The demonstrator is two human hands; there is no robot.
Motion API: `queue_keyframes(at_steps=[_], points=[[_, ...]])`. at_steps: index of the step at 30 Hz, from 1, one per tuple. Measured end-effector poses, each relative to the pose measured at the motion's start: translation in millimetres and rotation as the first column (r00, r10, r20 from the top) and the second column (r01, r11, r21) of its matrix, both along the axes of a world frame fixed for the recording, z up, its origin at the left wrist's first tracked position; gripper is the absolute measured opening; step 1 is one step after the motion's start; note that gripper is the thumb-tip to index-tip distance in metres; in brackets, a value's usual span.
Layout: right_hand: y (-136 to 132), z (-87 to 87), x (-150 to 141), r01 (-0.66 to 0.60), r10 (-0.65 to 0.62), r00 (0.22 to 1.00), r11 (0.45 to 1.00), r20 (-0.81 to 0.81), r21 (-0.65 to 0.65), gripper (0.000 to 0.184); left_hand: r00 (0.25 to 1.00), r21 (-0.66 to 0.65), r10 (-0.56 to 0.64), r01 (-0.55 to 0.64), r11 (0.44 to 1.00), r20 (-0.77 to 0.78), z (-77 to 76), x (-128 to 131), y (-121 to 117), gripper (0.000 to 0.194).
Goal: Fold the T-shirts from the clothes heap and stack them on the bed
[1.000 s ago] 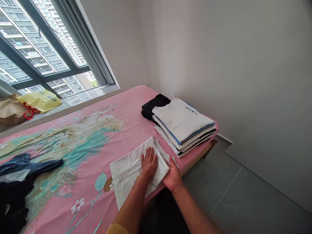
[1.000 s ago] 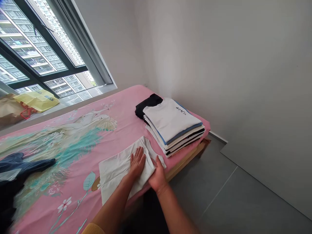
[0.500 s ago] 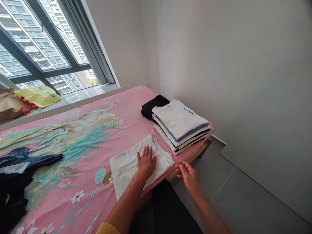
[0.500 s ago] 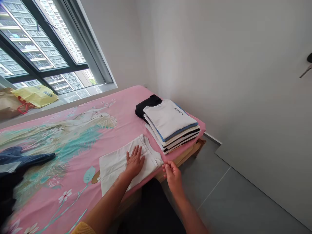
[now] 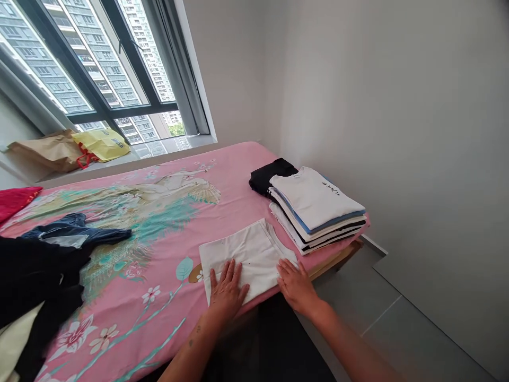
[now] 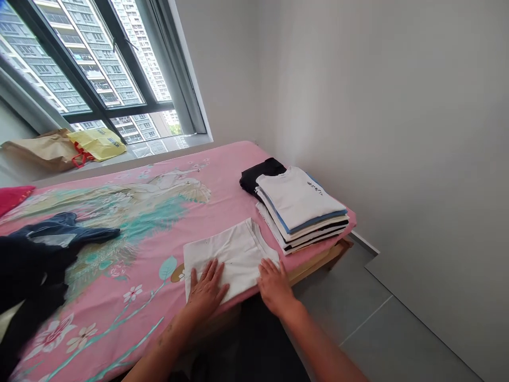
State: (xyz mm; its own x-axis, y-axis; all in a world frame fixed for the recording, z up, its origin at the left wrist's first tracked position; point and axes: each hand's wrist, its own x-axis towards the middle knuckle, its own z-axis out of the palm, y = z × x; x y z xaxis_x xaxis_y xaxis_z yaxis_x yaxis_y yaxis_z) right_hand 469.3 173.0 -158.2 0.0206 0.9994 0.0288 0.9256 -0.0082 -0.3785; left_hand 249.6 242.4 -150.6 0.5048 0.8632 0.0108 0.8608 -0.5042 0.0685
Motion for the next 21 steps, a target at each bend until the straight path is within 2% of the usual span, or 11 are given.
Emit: queue_keyframes(at_steps=[3, 5, 7, 9, 11, 13, 15, 17, 18, 21], points=[[8.2, 19.3, -13.0, 0.039, -0.037, 0.999, 0.997, -0.037, 0.072, 0.045, 1.000, -0.006, -0.026, 0.026, 1.000, 0.012, 4.3, -19.3, -0.5, 0.058], [22.2, 32.2, -34.1, -0.033, 0.044, 0.997, 0.989, -0.071, 0.147, 0.045, 0.999, 0.021, -0.037, 0.036, 0.999, 0.040, 8.5, -19.5, 5.8, 0.056], [41.3, 36.1, -56.6, -0.148, 0.166, 0.984, 0.968, -0.071, 0.201, 0.045, 0.998, 0.035, -0.022, 0.020, 0.999, 0.057, 10.2, -15.1, 15.8, 0.053], [63.0, 29.2, -70.7, -0.262, 0.275, 0.961, 0.945, -0.040, 0.193, 0.046, 0.998, 0.014, 0.014, -0.015, 1.000, 0.054, 7.6, -12.4, 25.0, 0.053], [84.6, 15.5, -70.3, -0.314, 0.315, 0.949, 0.944, 0.006, 0.100, 0.048, 0.997, -0.021, 0.061, -0.060, 0.998, 0.047, 1.3, -15.1, 29.8, 0.056], [103.4, 1.6, -57.6, -0.227, 0.228, 0.972, 0.974, 0.056, -0.019, 0.051, 0.993, -0.034, 0.110, -0.108, 0.994, 0.050, -5.1, -21.7, 29.8, 0.062], [117.0, -7.1, -42.5, -0.069, 0.079, 0.991, 0.993, 0.110, -0.091, 0.054, 0.988, -0.039, 0.147, -0.145, 0.989, 0.055, -7.2, -28.3, 29.1, 0.070], [124.2, -9.3, -35.2, 0.014, -0.004, 0.990, 0.997, 0.141, -0.071, 0.054, 0.983, -0.060, 0.172, -0.168, 0.984, 0.062, -3.1, -31.1, 32.6, 0.073], [125.7, -8.8, -36.1, -0.002, 0.007, 0.990, 0.999, 0.143, -0.036, 0.054, 0.981, -0.069, 0.183, -0.179, 0.982, 0.070, 0.8, -30.9, 36.8, 0.071], [127.4, -7.3, -50.3, -0.205, 0.195, 0.973, 0.975, 0.120, 0.082, 0.053, 0.982, -0.054, 0.165, -0.160, 0.986, 0.089, 11.9, -28.5, 57.2, 0.060]])
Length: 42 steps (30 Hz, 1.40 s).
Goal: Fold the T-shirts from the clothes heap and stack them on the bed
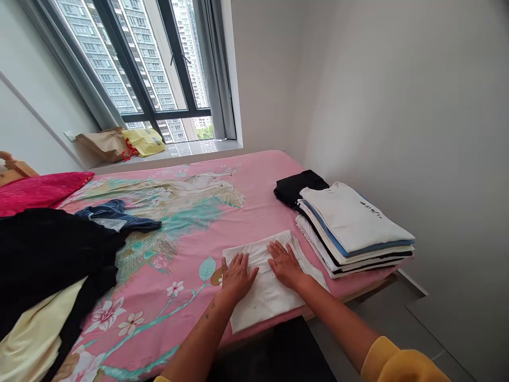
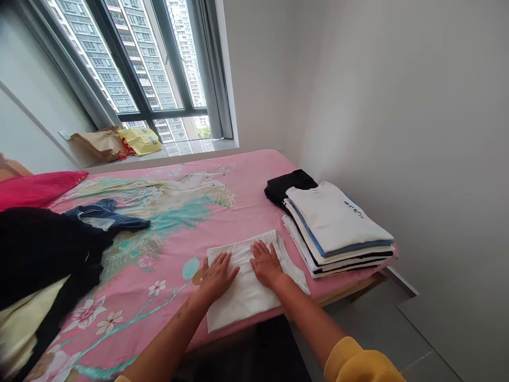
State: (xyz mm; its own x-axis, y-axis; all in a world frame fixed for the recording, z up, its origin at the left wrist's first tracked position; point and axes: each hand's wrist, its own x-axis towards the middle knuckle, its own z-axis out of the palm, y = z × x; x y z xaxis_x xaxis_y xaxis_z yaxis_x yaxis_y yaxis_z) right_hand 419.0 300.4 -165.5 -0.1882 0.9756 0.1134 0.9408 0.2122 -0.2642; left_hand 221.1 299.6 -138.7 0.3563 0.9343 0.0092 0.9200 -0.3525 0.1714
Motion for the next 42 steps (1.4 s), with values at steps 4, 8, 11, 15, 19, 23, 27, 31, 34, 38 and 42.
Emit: queue_keyframes(at_steps=[4, 8, 11, 15, 19, 23, 27, 31, 34, 38, 42], points=[[11.1, -6.5, -2.3, -0.144, 0.145, 0.989, 0.987, -0.002, -0.076, 0.053, 0.999, -0.059, -0.032, 0.031, 0.998, -0.023, -5.6, -12.4, 29.0, 0.062], [30.1, -11.2, 28.4, 0.163, -0.152, 0.985, 0.972, 0.080, -0.168, 0.058, 0.984, -0.100, 0.178, -0.178, 0.979, -0.016, -21.9, -41.6, 48.2, 0.062], [36.0, -9.3, 35.3, 0.272, -0.255, 0.959, 0.950, 0.120, -0.151, 0.058, 0.939, -0.121, 0.343, -0.337, 0.934, 0.034, -21.4, -49.2, 47.6, 0.057], [26.2, -10.7, 9.8, 0.145, -0.144, 0.986, 0.989, 0.081, -0.007, 0.058, 0.951, 0.016, 0.295, -0.297, 0.955, 0.092, -14.7, -33.5, 5.7, 0.060], [18.3, -19.4, -2.1, -0.122, 0.124, 0.990, 0.992, 0.072, -0.024, 0.058, 0.972, 0.061, -0.233, 0.230, 0.971, 0.042, -25.1, -37.5, -61.1, 0.061], [33.7, -18.4, 12.2, 0.070, -0.058, 0.992, 0.992, 0.115, -0.104, 0.059, 0.994, -0.013, -0.097, 0.097, 0.995, 0.040, -40.1, -74.4, -99.7, 0.060], [52.4, 2.8, -1.9, 0.028, -0.023, 0.999, 0.989, 0.037, -0.144, 0.056, 0.977, -0.046, 0.204, -0.201, 0.978, 0.067, -35.5, -87.7, -111.2, 0.060], [65.5, 26.0, -52.9, -0.260, 0.234, 0.963, 0.938, -0.131, -0.229, 0.059, 0.901, -0.062, 0.419, -0.414, 0.908, 0.110, -15.7, -67.2, -110.4, 0.048], [83.6, 33.7, -88.7, -0.306, 0.274, 0.952, 0.880, -0.140, -0.363, 0.065, 0.863, -0.164, 0.491, -0.470, 0.867, 0.120, -4.3, -54.0, -105.1, 0.035], [115.7, 38.5, -116.7, -0.278, 0.273, 0.958, 0.801, -0.089, -0.530, 0.058, 0.861, -0.283, 0.485, -0.432, 0.856, 0.153, -0.2, -50.1, -101.5, 0.029], [134.0, 47.3, -128.1, -0.292, 0.308, 0.946, 0.669, -0.103, -0.684, 0.044, 0.738, -0.458, 0.558, -0.374, 0.806, 0.379, -10.1, -50.1, -104.2, 0.019]])
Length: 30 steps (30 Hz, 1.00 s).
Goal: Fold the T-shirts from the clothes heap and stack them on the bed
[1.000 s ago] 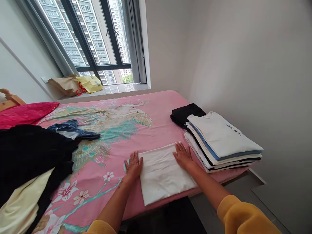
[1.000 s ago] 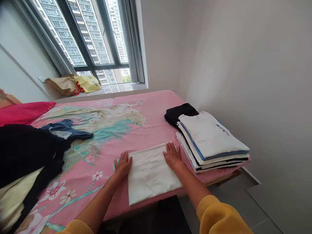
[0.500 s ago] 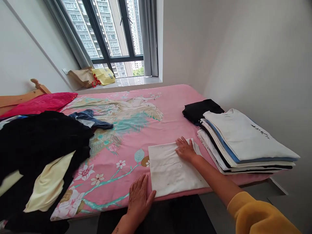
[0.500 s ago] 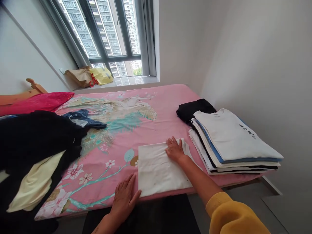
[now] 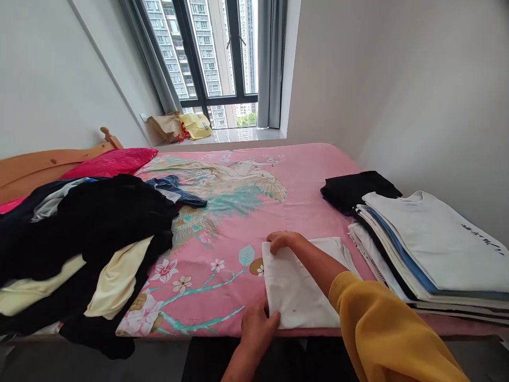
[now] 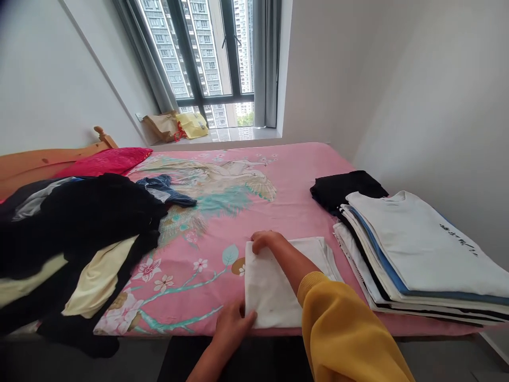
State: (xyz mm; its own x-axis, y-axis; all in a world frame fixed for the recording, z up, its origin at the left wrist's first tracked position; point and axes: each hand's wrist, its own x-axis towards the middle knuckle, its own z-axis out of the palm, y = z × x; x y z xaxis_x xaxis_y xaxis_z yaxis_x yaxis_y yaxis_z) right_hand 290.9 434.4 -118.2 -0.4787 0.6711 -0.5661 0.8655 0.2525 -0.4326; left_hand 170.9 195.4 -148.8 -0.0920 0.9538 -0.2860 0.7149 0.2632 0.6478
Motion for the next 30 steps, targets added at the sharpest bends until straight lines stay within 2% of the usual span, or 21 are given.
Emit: queue_keyframes(at_steps=[2, 4, 6, 7, 8, 10, 12, 14, 16, 17, 19, 20, 21, 22, 23, 25, 26, 27, 30], points=[[1.6, 6.9, 0.5, -0.014, 0.012, 1.000, 0.995, -0.021, -0.098, 0.039, 0.960, -0.019, 0.068, -0.065, 0.998, 0.273, -8.2, 0.6, -2.2, 0.019], [2.1, 17.3, 6.6, -0.016, 0.004, 0.998, 0.983, -0.064, -0.182, 0.039, 0.841, -0.085, 0.151, -0.125, 0.988, 0.519, -13.2, 1.0, -2.8, 0.021], [6.1, 33.9, 19.7, -0.017, -0.012, 0.992, 0.973, -0.124, -0.230, 0.038, 0.711, -0.177, 0.218, -0.132, 0.975, 0.669, -8.1, -0.4, 2.3, 0.022], [10.4, 45.5, 29.0, -0.016, -0.022, 0.987, 0.971, -0.157, -0.239, 0.037, 0.669, -0.195, 0.226, -0.122, 0.973, 0.709, -0.1, -2.3, 8.6, 0.022], [16.3, 59.5, 40.0, -0.013, -0.032, 0.982, 0.971, -0.184, -0.238, 0.036, 0.648, -0.184, 0.211, -0.111, 0.977, 0.732, 12.0, -5.4, 18.2, 0.022], [32.1, 94.9, 65.6, 0.020, -0.069, 0.963, 0.982, -0.260, -0.188, 0.036, 0.662, -0.071, 0.126, -0.110, 0.991, 0.739, 48.2, -15.3, 48.3, 0.024], [49.0, 137.4, 91.7, 0.104, -0.118, 0.913, 0.993, -0.391, -0.057, 0.035, 0.706, 0.096, 0.014, -0.115, 0.989, 0.708, 95.6, -30.1, 90.8, 0.027], [61.9, 180.4, 112.0, 0.231, -0.125, 0.827, 0.965, -0.548, 0.127, 0.033, 0.792, 0.304, -0.064, -0.157, 0.940, 0.608, 146.6, -47.6, 138.4, 0.028], [68.3, 215.7, 123.1, 0.338, -0.079, 0.770, 0.892, -0.633, 0.299, 0.031, 0.883, 0.492, -0.114, -0.143, 0.859, 0.456, 193.1, -63.9, 181.2, 0.032], [69.2, 228.2, 125.1, 0.379, -0.056, 0.761, 0.847, -0.646, 0.373, 0.030, 0.932, 0.574, -0.102, -0.125, 0.809, 0.347, 212.3, -70.5, 198.1, 0.032], [68.2, 239.1, 124.0, 0.438, -0.027, 0.768, 0.752, -0.639, 0.494, 0.028, 0.990, 0.675, -0.050, -0.053, 0.736, 0.133, 237.8, -80.1, 221.1, 0.030], [66.7, 236.8, 121.7, 0.453, -0.013, 0.780, 0.702, -0.626, 0.549, 0.026, 0.999, 0.709, -0.025, -0.005, 0.706, 0.032, 242.4, -83.3, 227.3, 0.028], [64.6, 229.0, 118.7, 0.455, 0.012, 0.795, 0.648, -0.606, 0.611, 0.023, 0.998, 0.733, -0.012, 0.055, 0.678, -0.063, 240.8, -86.2, 230.2, 0.026], [61.7, 216.0, 115.3, 0.446, 0.045, 0.816, 0.586, -0.577, 0.677, 0.020, 0.988, 0.748, -0.010, 0.123, 0.652, -0.154, 232.9, -88.9, 230.2, 0.024], [57.6, 198.0, 111.5, 0.426, 0.076, 0.841, 0.519, -0.536, 0.741, 0.017, 0.971, 0.748, -0.020, 0.198, 0.633, -0.240, 218.7, -92.0, 227.5, 0.023], [44.2, 149.7, 103.4, 0.355, 0.109, 0.898, 0.394, -0.427, 0.847, 0.014, 0.917, 0.700, -0.055, 0.339, 0.628, -0.395, 175.2, -99.4, 214.9, 0.022], [34.7, 121.2, 99.1, 0.315, 0.098, 0.922, 0.371, -0.374, 0.874, 0.015, 0.889, 0.650, -0.079, 0.387, 0.654, -0.450, 148.5, -103.5, 205.4, 0.022], [23.2, 91.5, 95.0, 0.271, 0.088, 0.942, 0.377, -0.325, 0.886, 0.016, 0.864, 0.593, -0.099, 0.417, 0.689, -0.493, 120.6, -107.5, 194.2, 0.022], [-18.5, 7.5, 84.5, 0.131, 0.130, 0.969, 0.443, -0.209, 0.887, 0.021, 0.826, 0.483, -0.166, 0.463, 0.743, -0.538, 45.9, -116.6, 155.8, 0.020]])
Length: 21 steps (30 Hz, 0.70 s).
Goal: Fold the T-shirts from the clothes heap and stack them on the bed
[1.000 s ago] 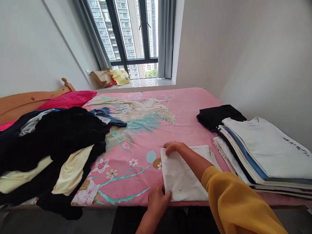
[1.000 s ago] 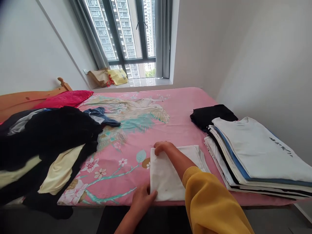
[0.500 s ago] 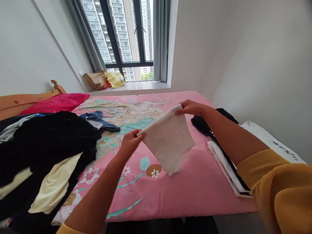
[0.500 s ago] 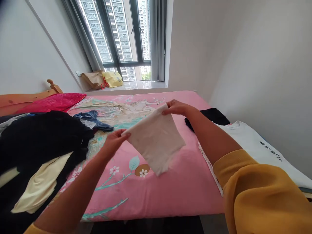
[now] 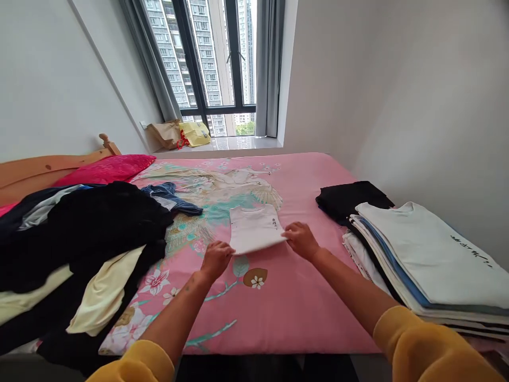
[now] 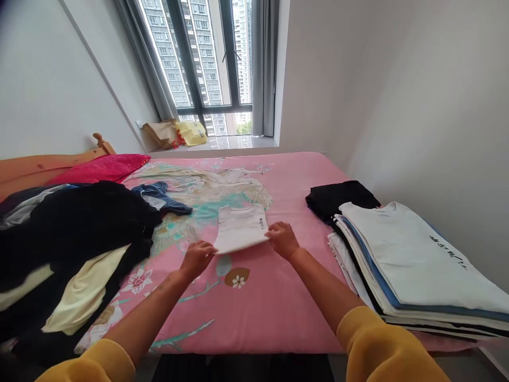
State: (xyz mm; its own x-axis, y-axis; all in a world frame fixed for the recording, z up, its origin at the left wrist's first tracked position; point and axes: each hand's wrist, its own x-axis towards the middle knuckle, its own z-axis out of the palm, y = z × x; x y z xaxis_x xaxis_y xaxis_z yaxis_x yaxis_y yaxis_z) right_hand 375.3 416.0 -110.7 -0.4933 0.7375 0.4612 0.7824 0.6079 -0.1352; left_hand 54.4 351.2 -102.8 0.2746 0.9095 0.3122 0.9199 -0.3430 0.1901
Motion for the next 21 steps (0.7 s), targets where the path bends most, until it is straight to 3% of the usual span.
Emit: queue_keyframes(at_steps=[2, 5, 11, 16, 21], points=[[-29.2, -40.7, -4.1, -0.008, 0.008, 1.000, 1.000, -0.004, -0.028, 0.025, 1.000, -0.021, 0.014, -0.014, 1.000, -0.002, -32.2, -2.4, -24.2, 0.021], [-68.4, -70.0, -5.9, 0.046, -0.050, 0.995, 0.997, -0.089, -0.055, 0.029, 0.999, -0.020, 0.046, -0.046, 0.999, 0.005, -52.6, -3.1, -53.2, 0.023], [-135.6, -74.7, -2.0, 0.016, -0.035, 0.964, 0.997, -0.262, -0.075, 0.030, 0.998, 0.038, -0.006, 0.003, 0.999, 0.060, -55.9, -9.6, -110.0, 0.022], [-194.1, -81.1, 4.2, -0.071, 0.033, 0.945, 0.992, -0.325, -0.105, 0.029, 0.989, -0.018, -0.073, 0.076, 0.997, 0.131, -58.6, -14.3, -167.6, 0.025], [-233.5, -72.1, 15.4, -0.109, 0.046, 0.942, 0.979, -0.331, -0.172, 0.034, 0.982, -0.094, -0.133, 0.146, 0.985, 0.136, -43.9, -17.5, -206.2, 0.024]])
